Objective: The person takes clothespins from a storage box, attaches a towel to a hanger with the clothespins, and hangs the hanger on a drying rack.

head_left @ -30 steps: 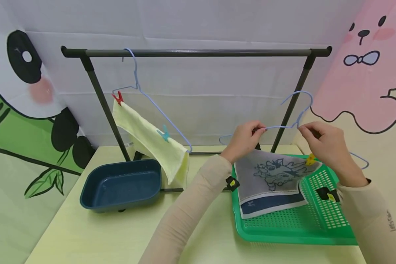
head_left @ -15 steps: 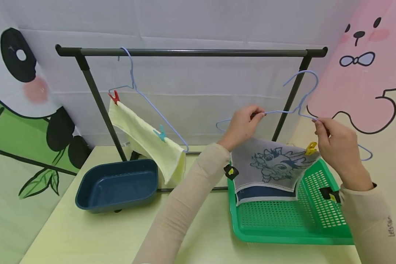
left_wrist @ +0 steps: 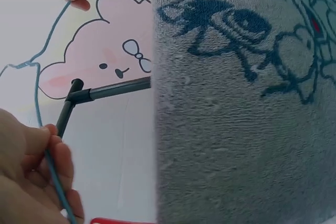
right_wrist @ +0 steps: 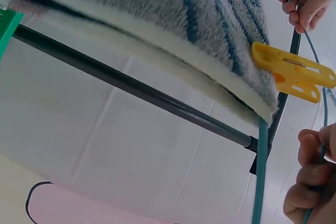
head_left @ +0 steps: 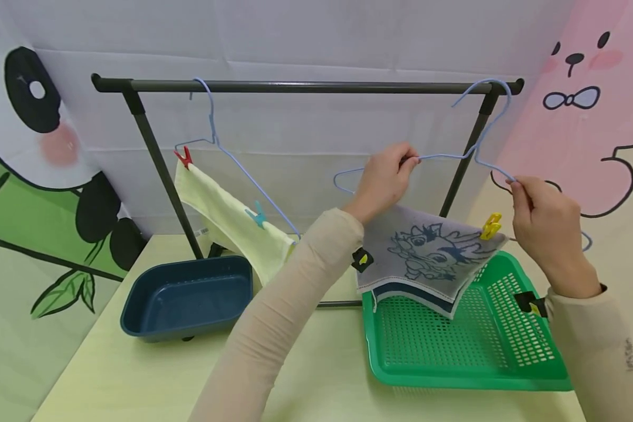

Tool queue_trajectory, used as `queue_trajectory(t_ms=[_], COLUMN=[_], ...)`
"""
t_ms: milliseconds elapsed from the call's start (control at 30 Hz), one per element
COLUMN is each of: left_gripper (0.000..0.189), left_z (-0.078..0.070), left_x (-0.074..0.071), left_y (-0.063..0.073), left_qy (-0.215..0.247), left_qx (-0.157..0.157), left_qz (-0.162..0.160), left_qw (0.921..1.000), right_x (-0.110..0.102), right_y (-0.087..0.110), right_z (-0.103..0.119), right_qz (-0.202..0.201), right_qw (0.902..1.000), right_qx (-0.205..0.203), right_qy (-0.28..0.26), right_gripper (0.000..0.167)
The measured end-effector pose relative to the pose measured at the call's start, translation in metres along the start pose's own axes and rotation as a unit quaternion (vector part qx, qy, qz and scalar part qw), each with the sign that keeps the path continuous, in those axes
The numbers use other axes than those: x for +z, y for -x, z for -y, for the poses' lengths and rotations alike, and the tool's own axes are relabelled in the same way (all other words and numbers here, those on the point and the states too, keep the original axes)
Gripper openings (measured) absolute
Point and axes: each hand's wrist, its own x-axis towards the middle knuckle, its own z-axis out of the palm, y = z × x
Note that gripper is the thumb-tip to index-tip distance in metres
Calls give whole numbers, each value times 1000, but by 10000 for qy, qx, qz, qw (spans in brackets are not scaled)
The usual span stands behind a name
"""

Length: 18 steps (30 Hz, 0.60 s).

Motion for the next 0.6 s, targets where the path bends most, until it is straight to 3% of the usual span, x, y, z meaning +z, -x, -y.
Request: queue_trajectory(t_ms=[267,600], left_gripper=[19,19], left_z=[-4,2], left_x=[-33,-58], left_y=[-12,-20], left_qy=[-939,-1549], left_qx=[-332,-408], left_qz=[488,638], left_qw=[9938,9850], right_x=[10,24], right_y=[-21,-45], right_z=[9,21], right_qz=[190,498], right_qw=[9997,9983], right_qx=[-135,-305], right_qy=[-25,-76], right_gripper=[13,21])
